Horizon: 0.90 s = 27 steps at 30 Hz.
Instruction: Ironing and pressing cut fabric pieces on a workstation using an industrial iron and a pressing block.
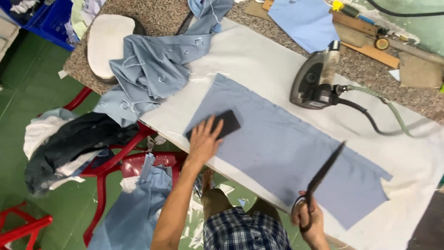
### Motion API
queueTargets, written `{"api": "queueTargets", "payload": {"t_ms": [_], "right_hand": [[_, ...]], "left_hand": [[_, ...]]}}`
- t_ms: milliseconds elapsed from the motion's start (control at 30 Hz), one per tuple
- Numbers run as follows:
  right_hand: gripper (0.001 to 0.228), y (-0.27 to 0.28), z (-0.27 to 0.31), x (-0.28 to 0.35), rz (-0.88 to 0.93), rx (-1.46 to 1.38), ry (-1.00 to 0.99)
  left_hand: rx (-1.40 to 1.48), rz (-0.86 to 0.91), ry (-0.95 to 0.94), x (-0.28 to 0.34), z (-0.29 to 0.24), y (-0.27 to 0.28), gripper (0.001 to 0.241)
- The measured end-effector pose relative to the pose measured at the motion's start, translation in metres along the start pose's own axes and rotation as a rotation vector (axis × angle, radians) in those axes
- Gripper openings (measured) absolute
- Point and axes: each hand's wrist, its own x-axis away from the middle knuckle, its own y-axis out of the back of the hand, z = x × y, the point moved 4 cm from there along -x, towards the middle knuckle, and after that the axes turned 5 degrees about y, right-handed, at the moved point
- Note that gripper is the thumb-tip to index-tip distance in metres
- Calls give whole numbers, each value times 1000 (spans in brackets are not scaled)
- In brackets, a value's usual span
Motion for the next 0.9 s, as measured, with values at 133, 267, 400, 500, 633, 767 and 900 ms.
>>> {"api": "queueTargets", "payload": {"t_ms": [133,267,400,500,633,767,900], "right_hand": [[31,-72,-28,45,257,171,128],[64,-159,-66,76,524,347,-67],[65,-265,-46,99,815,418,-28],[74,-294,-54,106,873,510,-263],[47,-318,-63,108,810,321,-342],[60,-338,-55,107,717,406,-231],[51,-340,-62,106,694,597,-118]], "left_hand": [[-29,85,66,-5,94,10,72],[-129,-306,-54,-16,166,16,67],[-120,-270,3,-21,183,19,65],[-77,-312,2,-20,184,17,68],[-38,-345,3,-18,185,18,66],[-64,-310,20,-18,188,14,70],[-41,-308,18,-19,188,13,73]]}}
